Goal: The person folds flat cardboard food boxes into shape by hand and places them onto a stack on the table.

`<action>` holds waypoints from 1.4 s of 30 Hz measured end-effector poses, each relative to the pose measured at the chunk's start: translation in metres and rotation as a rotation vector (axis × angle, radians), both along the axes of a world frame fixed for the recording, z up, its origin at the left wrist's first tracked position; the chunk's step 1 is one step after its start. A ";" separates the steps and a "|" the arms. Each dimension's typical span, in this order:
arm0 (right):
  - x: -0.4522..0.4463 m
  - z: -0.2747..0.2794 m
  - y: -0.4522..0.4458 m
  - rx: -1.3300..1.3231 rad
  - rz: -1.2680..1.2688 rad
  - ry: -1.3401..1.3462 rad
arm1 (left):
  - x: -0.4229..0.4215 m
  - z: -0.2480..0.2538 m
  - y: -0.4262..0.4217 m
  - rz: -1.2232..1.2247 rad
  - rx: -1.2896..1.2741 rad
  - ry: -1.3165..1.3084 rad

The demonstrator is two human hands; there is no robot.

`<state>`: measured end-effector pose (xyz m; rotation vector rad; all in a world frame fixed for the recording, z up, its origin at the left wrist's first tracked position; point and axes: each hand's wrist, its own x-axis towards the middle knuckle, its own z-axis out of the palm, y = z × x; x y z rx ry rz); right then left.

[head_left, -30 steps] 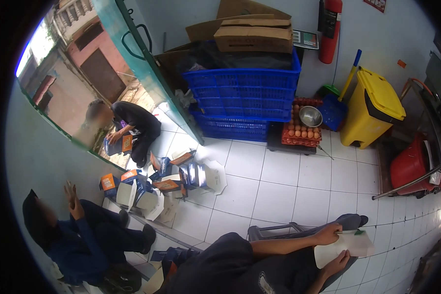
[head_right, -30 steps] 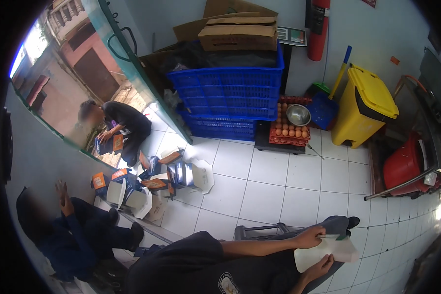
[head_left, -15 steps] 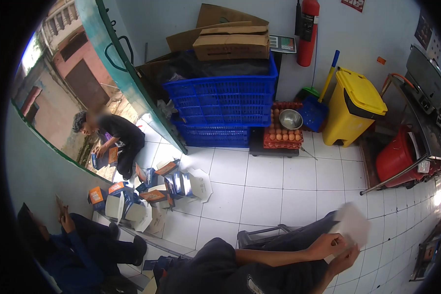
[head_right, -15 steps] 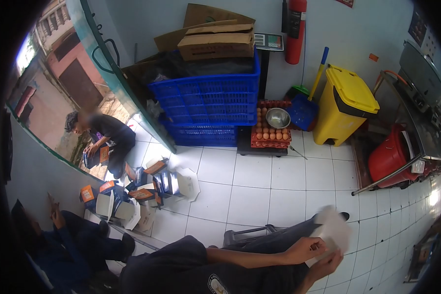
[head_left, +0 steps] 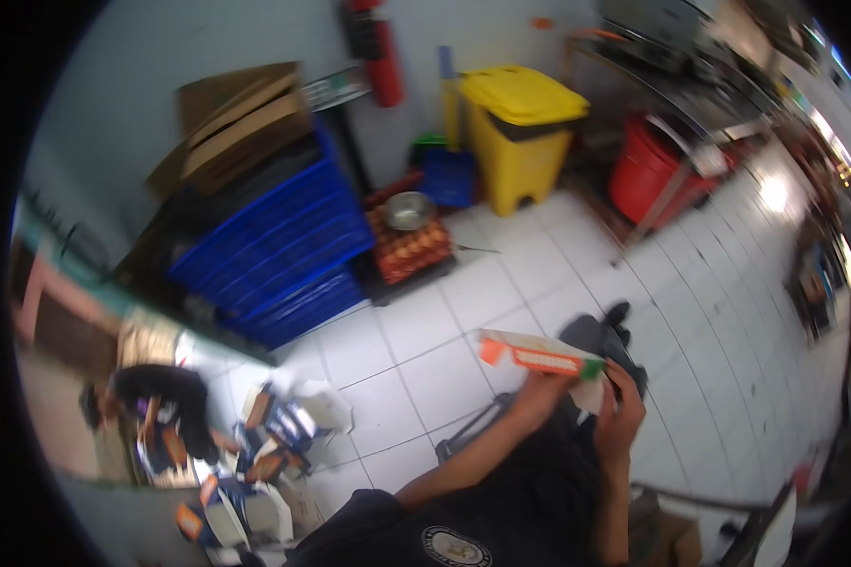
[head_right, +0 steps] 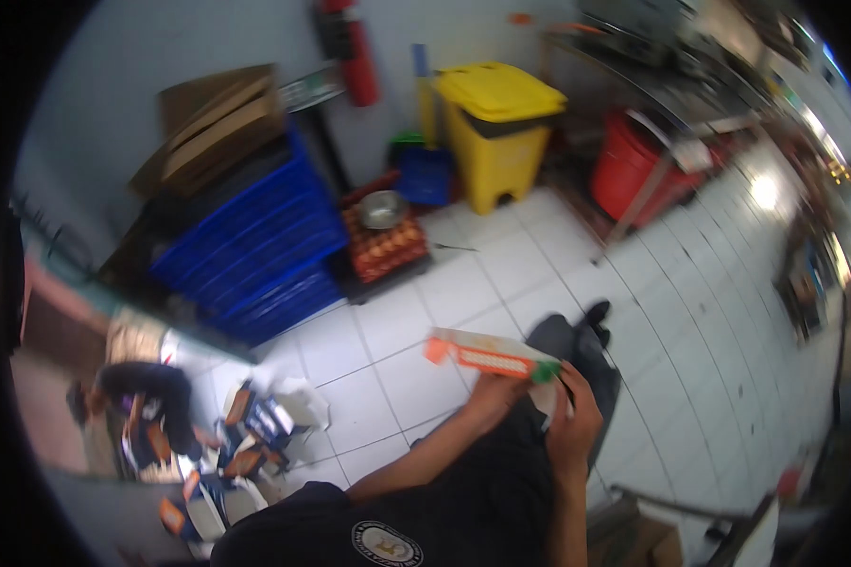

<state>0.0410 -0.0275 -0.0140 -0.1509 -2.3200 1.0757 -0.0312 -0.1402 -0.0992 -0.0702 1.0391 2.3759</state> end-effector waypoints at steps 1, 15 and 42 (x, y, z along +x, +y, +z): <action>-0.001 0.003 0.001 0.016 -0.060 0.020 | 0.002 0.010 0.000 0.038 0.041 0.013; 0.002 0.010 -0.004 -0.238 -0.132 0.039 | 0.019 -0.023 0.010 -0.037 -0.054 0.201; 0.023 0.007 -0.005 -0.224 -0.131 0.062 | 0.014 -0.015 -0.013 -0.160 -0.276 0.340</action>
